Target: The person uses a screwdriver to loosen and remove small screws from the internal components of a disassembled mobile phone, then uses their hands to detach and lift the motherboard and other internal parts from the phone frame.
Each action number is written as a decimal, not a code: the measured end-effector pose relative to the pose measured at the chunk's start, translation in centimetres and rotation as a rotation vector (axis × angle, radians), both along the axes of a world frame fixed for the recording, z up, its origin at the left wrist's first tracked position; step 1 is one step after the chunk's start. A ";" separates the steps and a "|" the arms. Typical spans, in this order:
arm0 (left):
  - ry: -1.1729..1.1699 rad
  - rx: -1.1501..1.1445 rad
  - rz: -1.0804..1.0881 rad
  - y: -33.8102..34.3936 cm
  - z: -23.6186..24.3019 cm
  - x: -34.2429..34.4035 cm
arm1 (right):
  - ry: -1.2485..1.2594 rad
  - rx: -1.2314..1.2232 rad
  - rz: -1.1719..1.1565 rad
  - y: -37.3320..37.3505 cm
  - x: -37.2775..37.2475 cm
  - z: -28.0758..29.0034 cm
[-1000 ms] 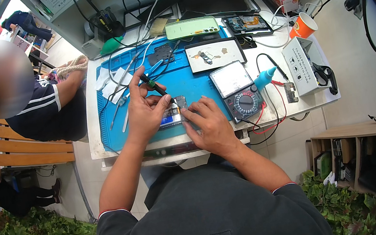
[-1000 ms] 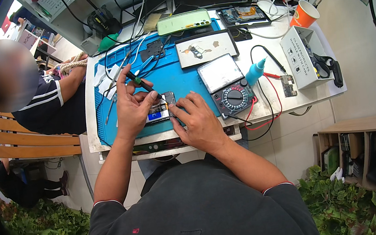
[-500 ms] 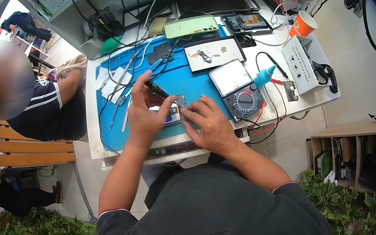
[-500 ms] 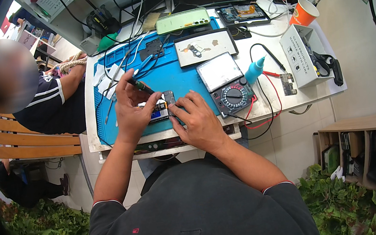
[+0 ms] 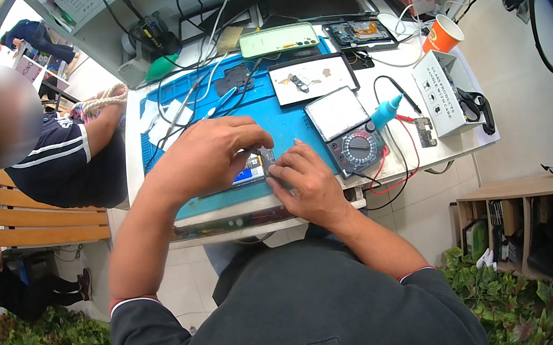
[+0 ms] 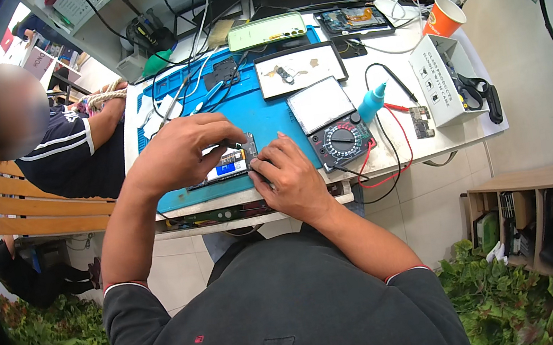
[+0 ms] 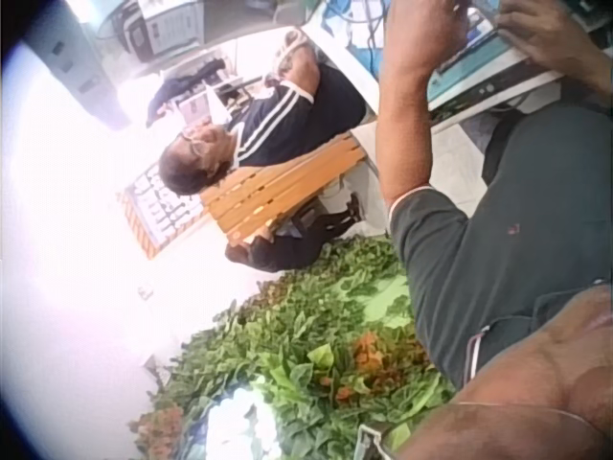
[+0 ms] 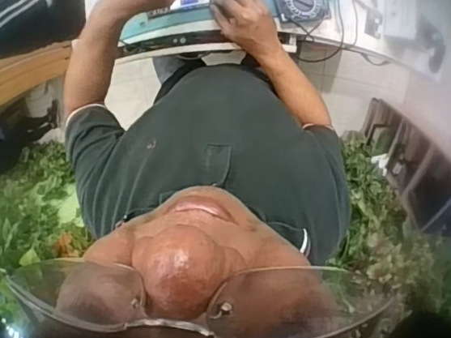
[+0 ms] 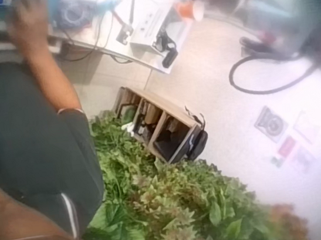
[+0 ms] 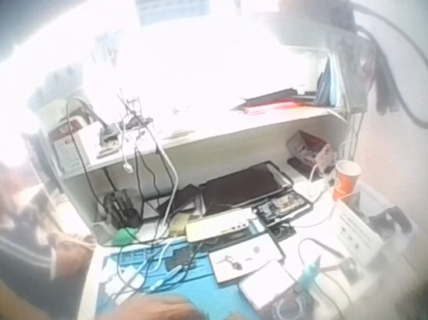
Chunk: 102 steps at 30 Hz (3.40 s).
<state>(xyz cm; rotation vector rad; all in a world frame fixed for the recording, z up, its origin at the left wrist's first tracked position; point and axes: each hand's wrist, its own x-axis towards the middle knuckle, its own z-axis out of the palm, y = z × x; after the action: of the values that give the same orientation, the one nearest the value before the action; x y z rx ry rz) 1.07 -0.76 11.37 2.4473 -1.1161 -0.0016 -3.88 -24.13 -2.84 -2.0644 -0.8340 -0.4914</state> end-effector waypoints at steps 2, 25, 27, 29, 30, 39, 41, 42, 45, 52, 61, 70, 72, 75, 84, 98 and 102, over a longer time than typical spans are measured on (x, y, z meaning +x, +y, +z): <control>0.048 0.057 0.168 -0.5 0.2 -0.3 | -0.007 0.014 -0.002 0.0 0.0 0.1; 0.038 0.147 0.302 -1.7 -0.6 0.8 | 0.022 0.017 0.014 -0.2 0.0 -0.1; 0.070 0.139 0.181 -1.0 -0.1 1.1 | 0.031 0.003 0.014 -0.2 0.0 -0.1; 0.047 0.117 0.110 -0.9 -0.2 1.0 | 0.038 -0.014 0.009 -0.2 -0.1 0.0; 0.003 0.098 0.104 -1.0 -0.7 1.1 | 0.046 -0.041 0.000 -0.1 -0.1 0.2; 0.327 -0.760 0.521 0.6 -6.5 -1.8 | 0.103 -0.181 -0.014 0.5 -0.2 1.1; 0.253 -0.974 0.600 3.2 -6.4 -2.2 | 0.089 -0.203 -0.026 0.4 -0.2 1.2; 0.219 -1.034 0.634 4.7 -5.9 -2.6 | 0.096 -0.206 -0.024 0.4 -0.1 1.2; 0.283 -0.752 0.755 8.4 -4.4 -5.3 | 0.086 -0.235 -0.025 0.4 -0.2 1.3; 0.102 -0.153 0.655 8.5 -7.5 -9.7 | 0.099 -0.226 -0.003 0.3 0.6 1.7; 0.019 -0.021 0.556 8.2 -8.1 -8.8 | 0.101 -0.193 -0.010 0.3 0.5 1.3; -0.022 0.081 0.488 8.5 -8.3 -8.3 | 0.108 -0.195 -0.024 0.3 0.4 1.4; 0.047 0.087 0.486 8.3 -8.7 -7.7 | 0.100 -0.202 -0.032 0.1 0.3 1.2; 0.014 0.086 0.480 8.3 -8.8 -7.4 | 0.074 -0.208 -0.024 0.4 0.3 1.6; 0.032 -0.118 0.545 7.3 -6.5 -6.2 | 0.057 -0.173 -0.016 0.4 0.1 1.3; 0.467 -0.890 0.318 0.1 -1.8 2.3 | 0.051 -0.121 0.013 -0.7 0.2 0.6; 0.391 -0.694 0.347 -1.5 -2.4 6.6 | 0.045 -0.076 0.021 -0.6 0.3 0.6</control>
<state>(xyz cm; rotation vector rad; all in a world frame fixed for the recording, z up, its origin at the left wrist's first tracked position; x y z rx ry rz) 7.69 -2.30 8.96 1.8641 -0.4107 0.0122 -3.55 -24.70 -2.23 -2.1259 -0.8582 -0.4056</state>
